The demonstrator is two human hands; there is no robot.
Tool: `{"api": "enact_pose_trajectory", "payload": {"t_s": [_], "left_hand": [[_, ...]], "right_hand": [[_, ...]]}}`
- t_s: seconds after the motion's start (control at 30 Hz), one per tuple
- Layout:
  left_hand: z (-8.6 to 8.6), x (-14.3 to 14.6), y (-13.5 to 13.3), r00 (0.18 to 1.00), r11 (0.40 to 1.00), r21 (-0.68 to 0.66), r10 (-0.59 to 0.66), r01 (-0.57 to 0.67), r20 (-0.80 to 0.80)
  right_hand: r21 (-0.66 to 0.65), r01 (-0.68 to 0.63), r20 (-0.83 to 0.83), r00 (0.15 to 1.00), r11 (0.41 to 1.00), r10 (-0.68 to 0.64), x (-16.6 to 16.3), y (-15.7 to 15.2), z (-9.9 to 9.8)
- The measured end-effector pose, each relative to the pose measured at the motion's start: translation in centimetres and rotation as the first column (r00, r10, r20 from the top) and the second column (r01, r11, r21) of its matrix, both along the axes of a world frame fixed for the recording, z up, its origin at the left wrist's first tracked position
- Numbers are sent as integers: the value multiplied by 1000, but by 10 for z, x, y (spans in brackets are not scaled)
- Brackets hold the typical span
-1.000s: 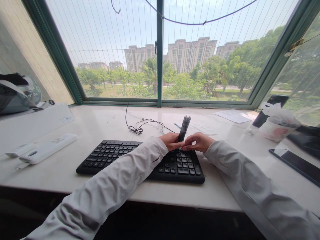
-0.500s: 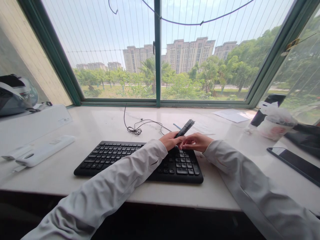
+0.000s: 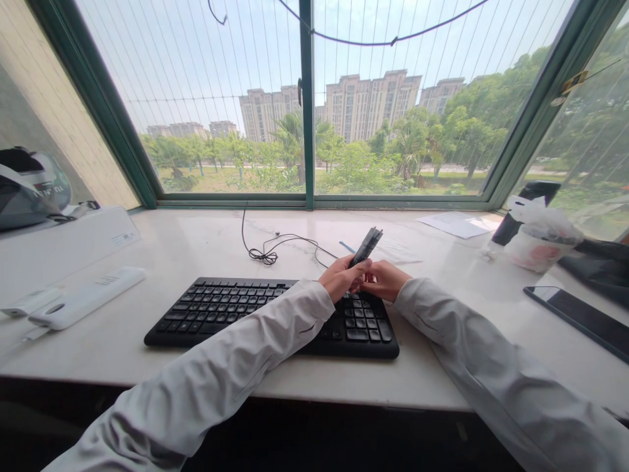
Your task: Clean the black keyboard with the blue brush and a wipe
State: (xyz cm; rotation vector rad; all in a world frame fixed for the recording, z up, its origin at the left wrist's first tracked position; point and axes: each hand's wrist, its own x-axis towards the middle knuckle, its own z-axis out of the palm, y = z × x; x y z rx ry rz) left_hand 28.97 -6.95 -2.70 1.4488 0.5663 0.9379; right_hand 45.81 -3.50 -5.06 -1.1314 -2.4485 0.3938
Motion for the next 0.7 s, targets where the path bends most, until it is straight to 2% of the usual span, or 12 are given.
{"api": "enact_pose_trajectory", "payload": {"t_s": [0.1,0.33,0.4,0.53,0.7], "left_hand": [[-1,-2,4,994,998,-38,44,-41,103],[7,-5,10,967,982,-136,155,-129,204],[10,-6,10,962,975,-174,176,-140,209],[12,-5,8,964,962,-256,155,-97,215],[10,-4,9,955,933,-348,185,-97,232]], "right_hand": [[-18,-44,-44,998,999,44,2,0,3],[-161,-225,-112,971,961,209,5,-12,24],[-131,-212,-92,975,969,201,4,-14,26],[-26,-102,-80,992,994,100,0,-15,23],[-27,-92,-81,993,995,89,-1,-15,24]]}}
